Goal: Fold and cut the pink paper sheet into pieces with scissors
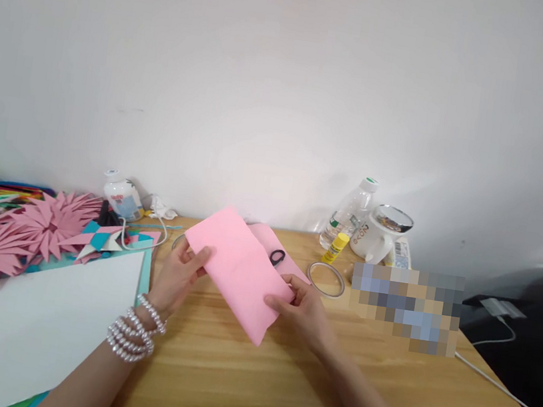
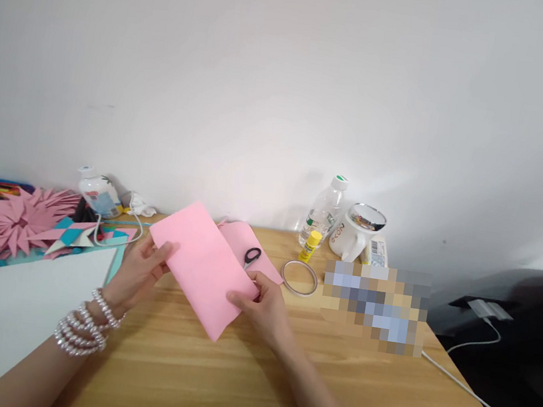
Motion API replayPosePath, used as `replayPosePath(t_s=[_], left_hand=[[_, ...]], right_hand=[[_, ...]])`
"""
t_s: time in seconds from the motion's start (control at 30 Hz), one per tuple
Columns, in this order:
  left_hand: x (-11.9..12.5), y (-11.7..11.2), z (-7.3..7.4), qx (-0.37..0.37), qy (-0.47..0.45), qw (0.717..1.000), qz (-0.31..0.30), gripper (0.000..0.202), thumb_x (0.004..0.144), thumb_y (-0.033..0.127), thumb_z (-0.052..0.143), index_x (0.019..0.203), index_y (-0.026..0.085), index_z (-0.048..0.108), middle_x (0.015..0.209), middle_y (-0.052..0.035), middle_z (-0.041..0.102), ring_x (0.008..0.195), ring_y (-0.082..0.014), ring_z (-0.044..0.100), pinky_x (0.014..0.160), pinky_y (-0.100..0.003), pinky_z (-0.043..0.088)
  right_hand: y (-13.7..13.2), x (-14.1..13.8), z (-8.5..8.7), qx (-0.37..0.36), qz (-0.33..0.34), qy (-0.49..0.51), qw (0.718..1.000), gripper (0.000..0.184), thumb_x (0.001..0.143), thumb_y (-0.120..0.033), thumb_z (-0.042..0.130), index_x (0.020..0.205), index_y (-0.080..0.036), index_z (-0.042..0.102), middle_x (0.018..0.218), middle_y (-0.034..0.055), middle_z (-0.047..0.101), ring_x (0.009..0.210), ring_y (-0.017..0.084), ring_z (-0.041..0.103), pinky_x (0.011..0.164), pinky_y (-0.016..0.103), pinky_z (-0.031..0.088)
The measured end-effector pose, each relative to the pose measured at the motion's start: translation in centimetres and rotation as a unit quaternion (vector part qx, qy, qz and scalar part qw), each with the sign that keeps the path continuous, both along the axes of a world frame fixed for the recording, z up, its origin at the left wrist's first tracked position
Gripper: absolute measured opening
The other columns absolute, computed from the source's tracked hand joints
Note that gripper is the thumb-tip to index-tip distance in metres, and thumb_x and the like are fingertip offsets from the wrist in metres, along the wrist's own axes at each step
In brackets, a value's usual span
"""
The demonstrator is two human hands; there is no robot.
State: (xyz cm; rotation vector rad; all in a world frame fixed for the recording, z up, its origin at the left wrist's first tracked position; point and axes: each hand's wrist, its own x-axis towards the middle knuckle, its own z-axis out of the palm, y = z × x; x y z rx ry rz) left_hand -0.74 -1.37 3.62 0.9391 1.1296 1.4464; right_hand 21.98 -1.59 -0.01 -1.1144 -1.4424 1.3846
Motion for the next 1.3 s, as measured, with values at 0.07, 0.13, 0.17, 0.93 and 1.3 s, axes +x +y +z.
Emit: replayPosePath(t_s=[0.07, 0.13, 0.17, 0.93, 1.3], left_hand=[[0.7, -0.3, -0.2, -0.007, -0.006, 0.999, -0.034, 0.063, 0.057, 0.03, 0.079, 0.112, 0.019, 0.052, 0.115, -0.0105, 0.064, 0.103, -0.0253, 0.06, 0.078, -0.032, 0.053], [1.2, -0.5, -0.4, -0.021, -0.001, 0.998, -0.053, 0.067, 0.052, 0.025, 0.082, 0.111, 0.016, 0.053, 0.115, -0.0128, 0.064, 0.105, -0.0277, 0.059, 0.08, -0.034, 0.052], [1.4, -0.6, -0.4, -0.026, 0.0, 0.998, -0.05, 0.066, 0.051, 0.023, 0.082, 0.109, 0.015, 0.053, 0.114, -0.0132, 0.065, 0.105, -0.0279, 0.059, 0.081, -0.035, 0.052], [2.4, -0.8, -0.8, -0.071, -0.066, 0.995, 0.009, 0.053, 0.049, 0.019, 0.083, 0.097, 0.013, 0.06, 0.1, -0.0109, 0.07, 0.086, -0.0231, 0.066, 0.064, -0.027, 0.055], [2.3, -0.7, -1.4, -0.09, -0.075, 0.993, 0.032, 0.041, 0.051, 0.021, 0.083, 0.086, 0.01, 0.065, 0.089, -0.0083, 0.072, 0.073, -0.0169, 0.065, 0.062, -0.026, 0.055]], right_hand=[[-0.1, -0.3, -0.3, 0.006, -0.005, 0.002, 1.0, 0.03, 0.064, -0.039, 0.073, 0.081, -0.016, 0.063, 0.069, -0.0014, 0.057, 0.057, 0.012, 0.047, 0.05, 0.023, 0.034], [-0.2, -0.5, -0.4, 0.006, -0.012, 0.001, 1.0, 0.031, 0.063, -0.039, 0.074, 0.08, -0.015, 0.063, 0.066, -0.0019, 0.056, 0.056, 0.012, 0.045, 0.05, 0.023, 0.033], [-0.3, -0.5, -0.4, 0.004, -0.015, 0.002, 1.0, 0.031, 0.062, -0.038, 0.074, 0.079, -0.015, 0.063, 0.065, -0.0023, 0.054, 0.055, 0.011, 0.044, 0.05, 0.023, 0.032], [-0.7, -1.0, 0.2, -0.008, -0.037, 0.042, 0.998, 0.034, 0.063, -0.042, 0.073, 0.075, -0.012, 0.062, 0.059, -0.0038, 0.048, 0.052, 0.009, 0.037, 0.049, 0.022, 0.026], [-0.7, -1.2, -0.2, -0.021, -0.028, 0.047, 0.998, 0.036, 0.062, -0.044, 0.073, 0.074, -0.012, 0.063, 0.059, -0.0026, 0.053, 0.052, 0.009, 0.041, 0.05, 0.022, 0.029]])
